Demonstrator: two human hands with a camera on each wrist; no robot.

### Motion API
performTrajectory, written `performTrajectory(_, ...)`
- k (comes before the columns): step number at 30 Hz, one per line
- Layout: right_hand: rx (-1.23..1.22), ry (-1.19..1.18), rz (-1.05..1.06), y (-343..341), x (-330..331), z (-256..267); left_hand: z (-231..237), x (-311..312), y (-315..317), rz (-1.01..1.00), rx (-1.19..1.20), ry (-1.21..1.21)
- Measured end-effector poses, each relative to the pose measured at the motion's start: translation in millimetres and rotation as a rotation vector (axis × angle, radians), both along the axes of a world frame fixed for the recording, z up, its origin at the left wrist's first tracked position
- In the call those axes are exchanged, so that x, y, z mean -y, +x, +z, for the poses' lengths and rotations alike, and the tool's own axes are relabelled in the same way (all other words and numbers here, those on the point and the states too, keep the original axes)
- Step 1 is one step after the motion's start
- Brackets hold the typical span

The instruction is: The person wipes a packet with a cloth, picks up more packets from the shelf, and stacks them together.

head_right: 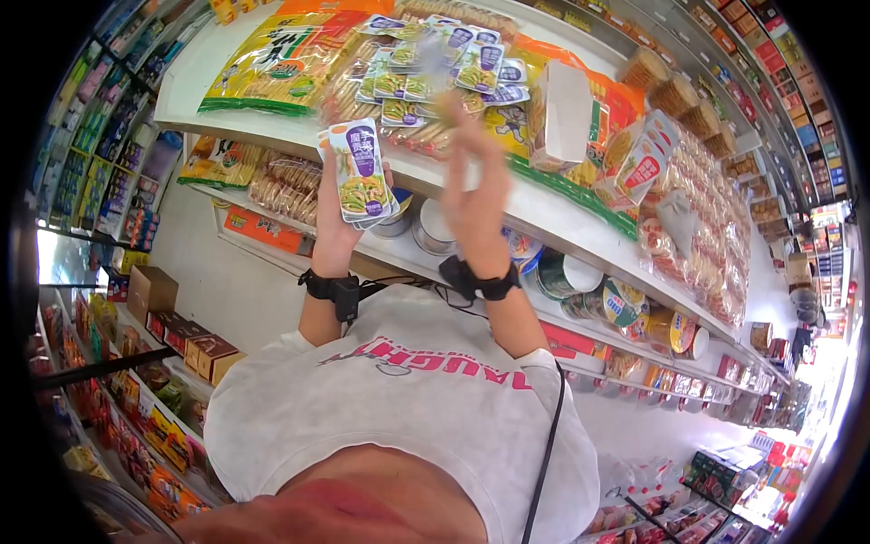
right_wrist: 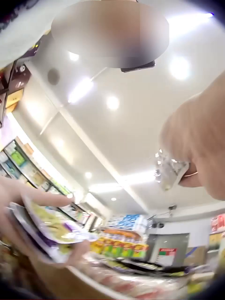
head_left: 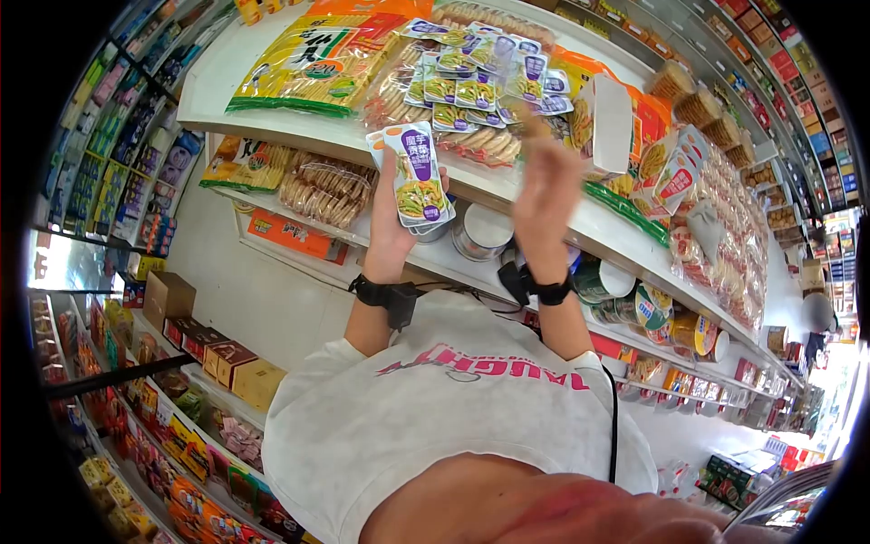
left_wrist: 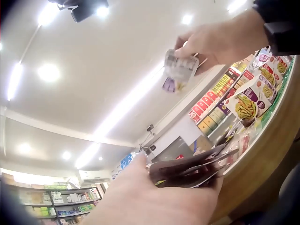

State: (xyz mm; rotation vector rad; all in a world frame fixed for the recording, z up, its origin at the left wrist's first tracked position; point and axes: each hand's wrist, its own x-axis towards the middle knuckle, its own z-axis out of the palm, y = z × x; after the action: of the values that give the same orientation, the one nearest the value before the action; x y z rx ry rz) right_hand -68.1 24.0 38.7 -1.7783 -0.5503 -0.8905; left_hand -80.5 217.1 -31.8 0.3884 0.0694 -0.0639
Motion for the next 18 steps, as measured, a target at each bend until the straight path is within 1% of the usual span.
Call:
performTrajectory(1, -0.151, -0.117, 0.161, -13, -8, -4, 7, 3, -1, -0.011, 0.052, -0.01)
performTrajectory(3, 0.022, -0.588, 0.453, -5, -20, -21, 24, 12, -6, 0.021, 0.015, 0.036)
performTrajectory(4, -0.036, -0.541, 0.484, -6, -21, -21, 29, 14, -5, 0.043, 0.002, 0.056)
performTrajectory(5, -0.093, -0.494, 0.517, -11, -21, -20, 19, 8, -1, 0.051, -0.09, 0.074)
performTrajectory(6, -0.15, -0.445, 0.552, -14, -22, -15, 14, 5, 1, 0.045, -0.113, 0.078)
performTrajectory(7, -0.402, -0.29, 0.594, -13, -20, -2, 10, 1, 3, 0.04, -0.136, 0.084)
performTrajectory(8, -0.42, -0.243, 0.505, -5, -18, 5, 5, -2, 3, 0.038, -0.162, 0.089)
performTrajectory(9, -0.441, -0.198, 0.418, 12, -16, 10, -1, -6, 5, -0.026, -0.085, 0.073)
performTrajectory(10, -0.462, -0.154, 0.332, 31, -16, 13, 1, -6, 5, -0.021, -0.107, 0.093)
performTrajectory(12, -0.12, -0.323, 0.116, 83, -19, -14, 4, -5, 2, -0.011, -0.151, 0.135)
performTrajectory(14, -0.065, -0.478, 0.003, 115, -19, -46, -1, -7, 1, 0.003, -0.135, 0.177)
performTrajectory(15, -0.034, -0.556, -0.053, 117, -22, -43, 0, -5, 0, 0.022, -0.131, 0.193)
performTrajectory(18, -0.096, -0.689, -0.092, 104, -20, -38, 4, -8, -3, 0.062, -0.128, 0.216)
